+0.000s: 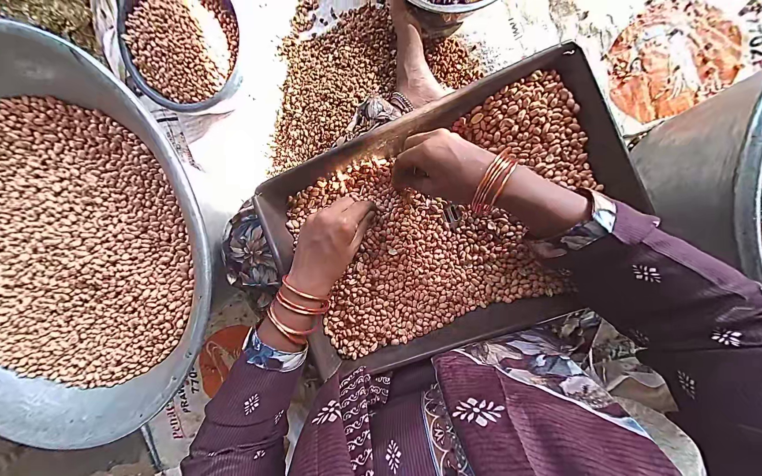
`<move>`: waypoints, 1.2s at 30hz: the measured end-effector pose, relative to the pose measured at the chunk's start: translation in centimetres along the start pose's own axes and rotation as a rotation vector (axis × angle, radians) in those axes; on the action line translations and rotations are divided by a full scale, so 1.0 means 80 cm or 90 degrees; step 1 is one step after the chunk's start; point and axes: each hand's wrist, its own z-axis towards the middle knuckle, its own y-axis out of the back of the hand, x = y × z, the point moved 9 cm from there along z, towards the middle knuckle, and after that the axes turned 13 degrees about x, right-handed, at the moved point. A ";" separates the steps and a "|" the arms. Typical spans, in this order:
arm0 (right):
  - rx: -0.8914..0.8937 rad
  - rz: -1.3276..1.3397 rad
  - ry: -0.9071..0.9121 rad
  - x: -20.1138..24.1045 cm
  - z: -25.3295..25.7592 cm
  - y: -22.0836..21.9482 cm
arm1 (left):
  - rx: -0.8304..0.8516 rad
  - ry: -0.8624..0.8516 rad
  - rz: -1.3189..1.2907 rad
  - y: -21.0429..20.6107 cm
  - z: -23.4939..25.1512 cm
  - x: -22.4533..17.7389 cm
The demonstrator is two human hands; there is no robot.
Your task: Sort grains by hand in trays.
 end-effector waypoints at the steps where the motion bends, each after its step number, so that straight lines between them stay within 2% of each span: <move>1: 0.015 0.001 -0.005 0.000 0.003 -0.008 | -0.007 0.011 -0.059 0.007 -0.003 0.002; 4: 0.085 -0.035 -0.071 0.004 0.012 -0.024 | -0.070 0.080 -0.430 0.026 -0.017 0.033; 6: 0.098 -0.071 -0.093 0.006 0.016 -0.027 | -0.103 0.049 -0.767 0.025 -0.018 0.049; 8: 0.100 -0.071 -0.098 0.005 0.018 -0.027 | -0.096 0.025 -0.895 0.029 -0.013 0.053; 10: 0.088 -0.051 -0.094 0.005 0.017 -0.025 | -0.102 0.041 -0.797 0.037 -0.008 0.051; 12: 0.078 -0.032 -0.092 0.003 0.015 -0.025 | -0.098 0.088 -0.502 0.043 -0.003 0.044; 14: 0.080 -0.023 -0.104 0.000 0.013 -0.023 | -0.061 0.057 -0.183 0.040 0.002 0.026; 15: 0.081 -0.016 -0.115 -0.003 0.011 -0.022 | -0.038 0.029 -0.087 0.033 0.005 0.017; 17: 0.071 0.006 -0.128 -0.006 0.008 -0.016 | -0.001 0.003 0.029 0.021 0.009 0.005; 19: 0.042 0.030 -0.128 -0.003 0.004 -0.004 | 0.028 0.016 0.068 0.020 0.014 0.000; 22: -0.043 0.084 -0.125 0.005 0.002 0.013 | -0.008 0.019 0.009 0.023 0.011 0.005; 24: -0.090 0.129 -0.137 0.008 0.007 0.015 | -0.064 0.058 -0.125 0.033 0.008 0.020; 26: -0.134 0.115 -0.127 0.016 0.015 0.011 | -0.138 0.106 -0.340 0.039 0.010 0.046; 28: -0.138 0.038 -0.125 0.025 0.028 0.002 | -0.198 0.107 -0.602 0.037 0.008 0.065; 31: -0.031 -0.072 -0.198 0.030 0.047 -0.016 | -0.243 0.093 -0.882 0.032 -0.016 0.068; 33: 0.022 -0.111 -0.225 0.029 0.053 -0.020 | -0.257 0.082 -0.934 0.032 -0.028 0.065; 36: 0.024 -0.133 -0.227 0.025 0.054 -0.021 | -0.270 0.079 -0.868 0.034 -0.038 0.069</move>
